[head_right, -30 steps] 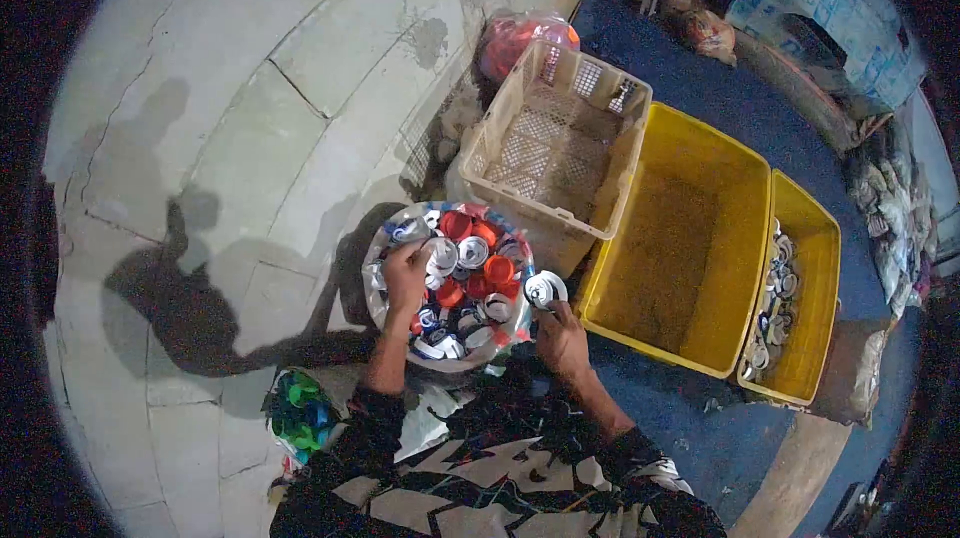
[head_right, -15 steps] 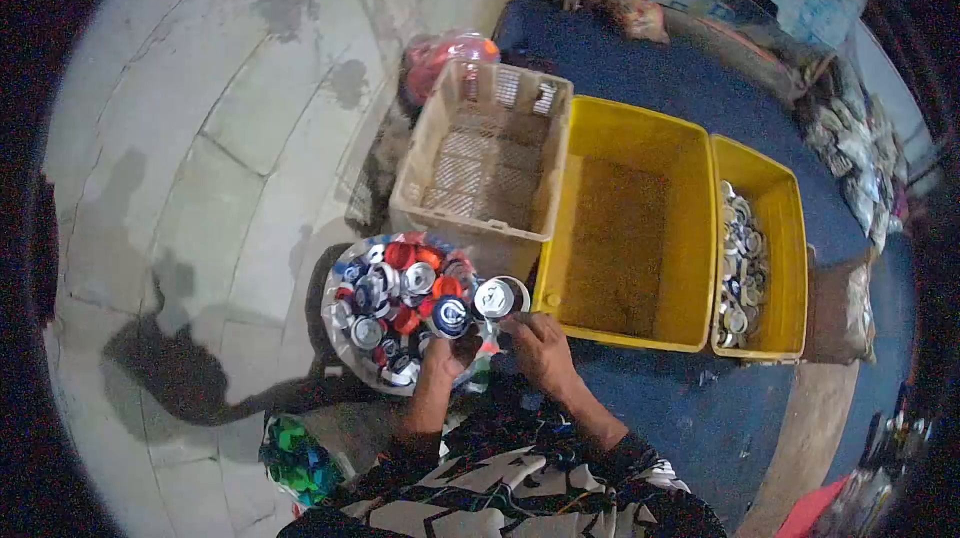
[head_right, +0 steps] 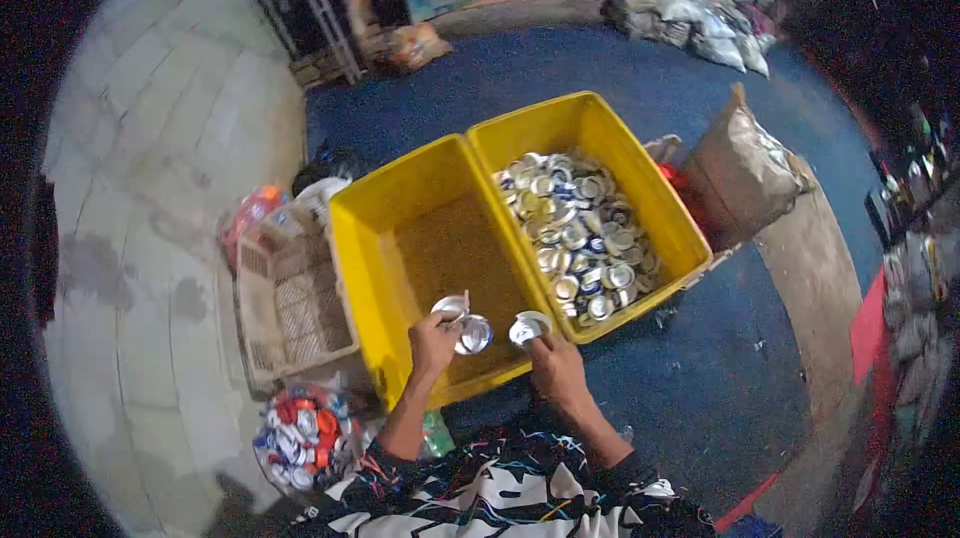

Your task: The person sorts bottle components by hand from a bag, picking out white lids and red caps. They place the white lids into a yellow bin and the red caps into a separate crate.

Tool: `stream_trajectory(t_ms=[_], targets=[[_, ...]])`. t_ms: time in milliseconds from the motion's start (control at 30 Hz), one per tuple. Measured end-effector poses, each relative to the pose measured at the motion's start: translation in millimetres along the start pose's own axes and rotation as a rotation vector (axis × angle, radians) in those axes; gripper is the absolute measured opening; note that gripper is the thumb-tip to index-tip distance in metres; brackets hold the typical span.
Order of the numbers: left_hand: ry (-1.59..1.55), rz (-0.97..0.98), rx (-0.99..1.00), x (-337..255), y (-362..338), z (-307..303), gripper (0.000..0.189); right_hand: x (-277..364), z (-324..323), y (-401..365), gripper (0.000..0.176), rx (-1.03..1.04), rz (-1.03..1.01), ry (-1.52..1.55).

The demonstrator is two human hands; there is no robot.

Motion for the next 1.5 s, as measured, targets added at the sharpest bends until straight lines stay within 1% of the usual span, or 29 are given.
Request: stream_trajectory(t_ms=[67, 133, 200, 233, 267, 333, 367, 400, 467, 500, 600, 633, 733, 767, 800, 867, 933, 1033, 1133, 1167, 1200, 1267, 1300, 1333, 1367, 1400, 1433, 1467, 1500], targets=[[0.048, 0.171, 0.032, -40.1, 32.5, 53.8, 0.017, -35.7, -27.0, 31.4, 0.010, -0.055, 0.056, -0.057], [0.104, 0.431, 0.008, -71.8, 61.7, 108.3, 0.019, -69.0, -42.0, 63.7, 0.014, -0.156, 0.040, -0.004], [0.119, 0.528, 0.097, -104.9, 82.2, 153.8, 0.018, -87.6, -61.5, 98.8, 0.015, -0.215, 0.101, -0.015], [0.140, 0.551, 0.144, -98.5, 94.1, 184.5, 0.019, -100.9, -63.0, 112.2, 0.016, -0.205, 0.117, -0.027], [0.165, 0.570, 0.196, -98.2, 100.8, 207.4, 0.019, -113.6, -62.2, 120.8, 0.017, -0.190, 0.138, -0.037], [0.324, 0.472, 0.442, -83.1, 97.1, 241.2, 0.021, -142.5, -51.6, 122.0, 0.023, -0.142, 0.216, -0.007], [0.399, 0.417, 0.563, -75.4, 90.1, 249.8, 0.022, -163.9, -37.1, 108.8, 0.025, 0.015, 0.292, -0.056], [0.425, 0.403, 0.518, -70.4, 89.7, 249.0, 0.023, -185.8, -23.9, 100.1, 0.026, 0.163, 0.356, -0.107], [0.476, 0.375, 0.427, -55.7, 84.7, 244.6, 0.025, -204.7, -26.1, 82.7, 0.029, 0.072, 0.415, -0.072], [0.481, 0.298, 0.477, -42.1, 85.4, 242.1, 0.025, -210.8, -28.6, 71.7, 0.030, 0.029, 0.447, -0.057], [0.349, 0.121, 0.346, -48.9, 82.9, 179.6, 0.022, -208.7, -45.5, 59.9, 0.030, -0.003, 0.524, -0.047], [0.290, 0.214, 0.265, -48.2, 82.0, 160.8, 0.022, -200.5, -50.3, 61.9, 0.030, 0.010, 0.517, -0.121], [0.283, 0.157, 0.128, -12.4, 71.3, 101.9, 0.028, -194.7, -35.7, 55.9, 0.027, 0.003, 0.443, -0.100], [0.254, 0.192, 0.107, -13.2, 62.7, 76.6, 0.034, -191.3, -26.8, 55.2, 0.027, 0.031, 0.424, -0.146], [0.313, 0.197, 0.007, -3.6, 53.1, 49.9, 0.038, -183.4, -13.3, 55.3, 0.027, 0.065, 0.392, -0.182], [0.306, 0.061, -0.090, 21.4, 29.5, -1.8, 0.046, -141.2, 8.6, 64.3, 0.030, 0.048, 0.230, -0.094], [0.371, 0.003, -0.158, 48.7, 2.9, -56.9, 0.049, -88.8, 29.6, 67.7, 0.033, 0.155, 0.204, -0.061], [0.386, -0.111, -0.264, 93.6, -46.5, -143.1, 0.047, -27.6, 92.2, 50.6, 0.028, 0.225, 0.071, 0.019], [0.402, -0.179, -0.409, 145.2, -104.3, -228.1, 0.046, -31.8, 206.5, 1.9, 0.024, 0.333, 0.360, 0.547], [0.452, -0.210, -0.448, 166.1, -125.8, -255.8, 0.045, 55.0, 196.1, -0.9, 0.027, 0.413, -0.018, 0.284], [0.503, -0.242, -0.483, 182.4, -147.4, -283.0, 0.044, 106.3, 213.8, -16.2, 0.029, 0.420, -0.391, 0.170], [0.441, -0.324, -0.582, 198.7, -190.8, -337.9, 0.038, 159.2, 247.2, -55.3, 0.026, 0.479, -0.147, 0.468], [0.448, -0.353, -0.600, 221.9, -210.0, -356.6, 0.034, 242.1, 229.7, -66.2, 0.027, 0.471, -0.360, 0.344], [0.448, -0.284, -0.701, 237.9, -230.7, -373.4, 0.040, 281.0, 232.3, -80.8, 0.023, 0.655, -0.271, 0.260], [0.454, -0.379, -0.681, 243.7, -249.0, -389.1, 0.038, 300.1, 257.4, -104.5, 0.022, 0.706, -0.397, 0.287], [0.458, -0.473, -0.658, 248.3, -265.3, -402.9, 0.036, 325.2, 265.1, -121.2, 0.025, 0.748, -0.407, 0.304], [0.407, -0.437, -0.711, 262.5, -281.1, -410.1, 0.034, 349.2, 271.7, -138.0, 0.029, 0.791, -0.417, 0.319], [0.354, -0.402, -0.761, 285.2, -297.4, -412.0, 0.031, 369.0, 279.6, -151.8, 0.026, 0.786, -0.472, 0.456], [0.304, -0.365, -0.810, 297.4, -306.8, -415.7, 0.030, 382.0, 293.5, -167.1, 0.025, 0.837, -0.457, 0.453]])
Point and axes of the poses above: each hand's wrist, its own y-axis towards the middle knuckle, its own z-axis out of the palm, x = y × z, the point moved 7 cm from there along y, towards the middle knuckle, and after that the axes turned 14 degrees about -x, right-handed, at the moved point
